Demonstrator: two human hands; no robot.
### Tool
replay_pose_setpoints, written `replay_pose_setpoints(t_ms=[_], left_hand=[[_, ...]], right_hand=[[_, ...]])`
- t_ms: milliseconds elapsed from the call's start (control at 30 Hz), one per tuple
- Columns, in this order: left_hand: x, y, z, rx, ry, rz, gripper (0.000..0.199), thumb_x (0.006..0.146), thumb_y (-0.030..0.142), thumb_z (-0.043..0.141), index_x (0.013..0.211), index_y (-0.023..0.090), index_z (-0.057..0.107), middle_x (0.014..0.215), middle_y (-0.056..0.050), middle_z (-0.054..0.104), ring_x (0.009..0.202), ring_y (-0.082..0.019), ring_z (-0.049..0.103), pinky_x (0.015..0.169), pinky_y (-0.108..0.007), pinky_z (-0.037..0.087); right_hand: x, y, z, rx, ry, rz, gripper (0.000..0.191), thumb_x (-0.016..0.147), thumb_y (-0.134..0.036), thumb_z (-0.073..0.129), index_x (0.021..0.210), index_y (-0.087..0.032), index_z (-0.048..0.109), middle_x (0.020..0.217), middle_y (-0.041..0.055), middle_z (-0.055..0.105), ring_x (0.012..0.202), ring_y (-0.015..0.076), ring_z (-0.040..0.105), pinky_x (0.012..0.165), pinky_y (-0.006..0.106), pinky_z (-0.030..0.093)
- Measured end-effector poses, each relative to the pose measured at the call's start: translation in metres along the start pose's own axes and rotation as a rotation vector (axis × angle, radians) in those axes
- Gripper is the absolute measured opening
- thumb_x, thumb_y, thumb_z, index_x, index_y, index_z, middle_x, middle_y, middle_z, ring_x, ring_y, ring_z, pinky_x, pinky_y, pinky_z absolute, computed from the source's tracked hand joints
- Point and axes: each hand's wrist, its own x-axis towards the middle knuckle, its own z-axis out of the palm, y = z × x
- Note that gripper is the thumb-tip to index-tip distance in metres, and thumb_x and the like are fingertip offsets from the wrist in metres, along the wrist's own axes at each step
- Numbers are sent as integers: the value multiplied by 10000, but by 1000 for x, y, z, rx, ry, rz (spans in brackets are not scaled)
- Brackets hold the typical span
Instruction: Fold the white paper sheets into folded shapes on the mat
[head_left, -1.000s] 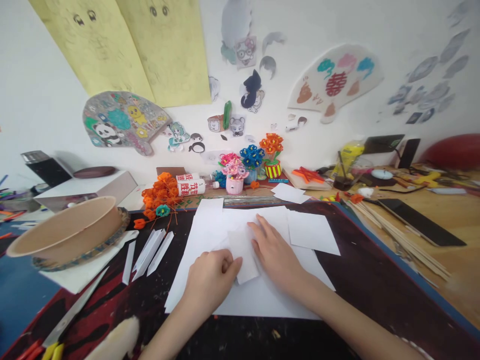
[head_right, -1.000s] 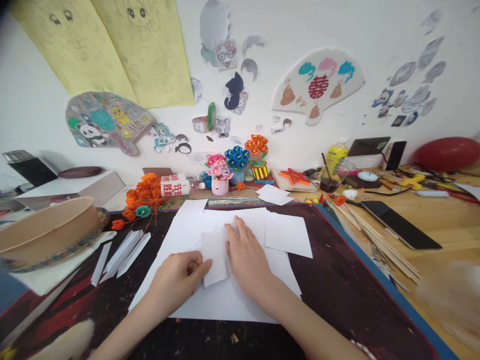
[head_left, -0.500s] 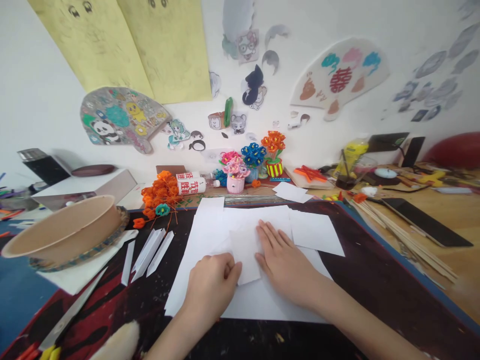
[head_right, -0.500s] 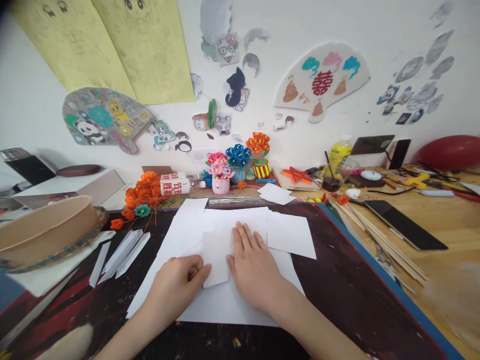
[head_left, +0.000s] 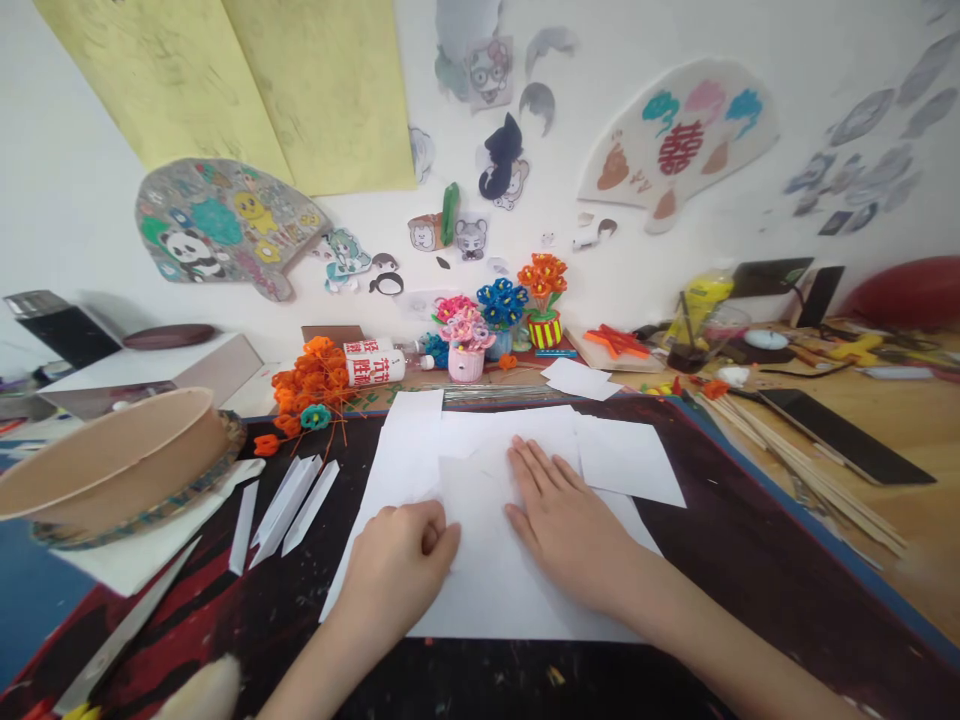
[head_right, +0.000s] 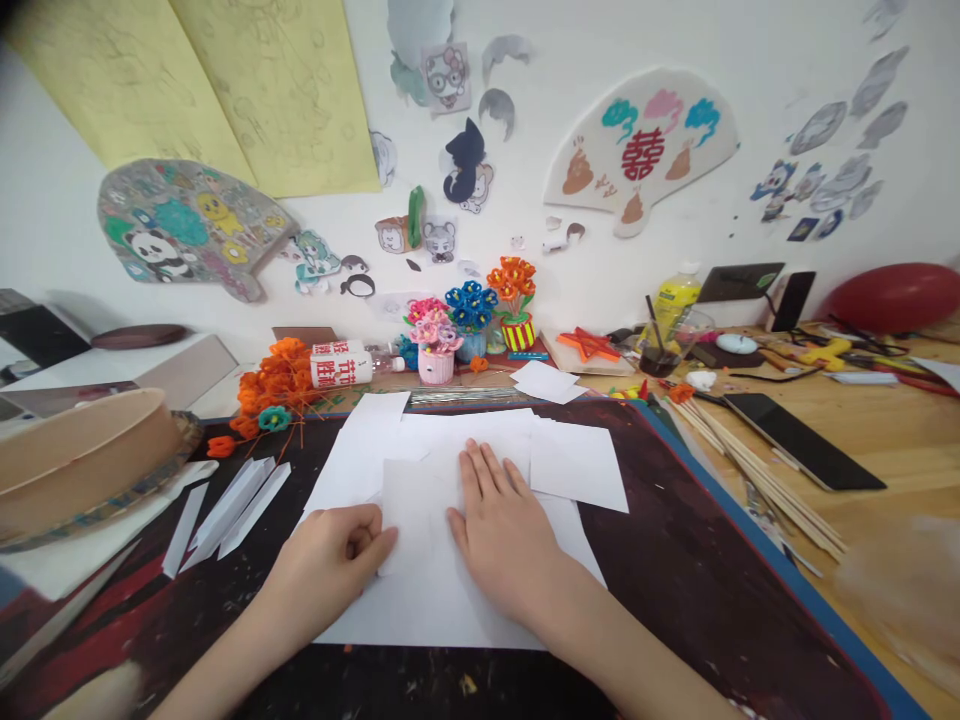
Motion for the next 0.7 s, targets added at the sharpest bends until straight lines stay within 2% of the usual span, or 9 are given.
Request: replay_pose_setpoints(t_ms=[133, 267, 400, 533, 600, 700], left_hand=[[0, -1, -2, -157, -38, 41, 345, 839, 356, 454, 528, 211, 425, 484, 17, 556, 505, -152, 502, 512, -253, 280], [0, 0, -3, -266, -31, 43, 382, 864, 376, 417, 519, 211, 418, 460, 18, 561, 478, -147, 512, 536, -250, 326], [0, 2, -2, -271, 4, 61, 382, 872, 375, 407, 527, 211, 436, 481, 17, 570, 492, -147, 508, 545, -249, 326], [0, 3, 2, -296, -9, 119, 377, 897, 371, 373, 559, 211, 418, 519, 17, 570, 521, -147, 510, 552, -248, 326], [0, 4, 3, -236, -4, 141, 355, 896, 353, 376, 572, 212, 406, 535, 17, 548, 533, -150, 497, 547, -254, 313], [0, 7, 3, -84, 86, 219, 281, 872, 297, 414, 605, 210, 407, 640, -6, 550, 635, -174, 501, 585, -270, 322]], right_hand=[[6, 4, -4, 75, 83, 2, 518, 912, -301, 366, 1378, -80, 419, 1458, 177, 380, 1339, 307, 350, 1061, 495, 345], [19, 19, -17, 217, 116, 1, 342, 881, -230, 468, 1202, -179, 576, 1147, 125, 600, 1074, 281, 552, 901, 443, 465], [27, 32, -25, 369, 91, 97, 198, 785, -291, 654, 962, -203, 652, 878, 51, 611, 872, 232, 570, 753, 357, 479], [29, 37, -27, 487, 60, 148, 129, 715, -306, 696, 741, -191, 646, 788, 31, 600, 802, 214, 562, 692, 326, 453], [29, 38, -27, 601, 53, 162, 113, 727, -289, 665, 696, -187, 627, 759, 27, 611, 748, 197, 566, 663, 313, 442], [30, 36, -29, 900, 28, 141, 167, 768, -336, 617, 706, -184, 582, 714, 11, 623, 663, 163, 566, 624, 288, 438]])
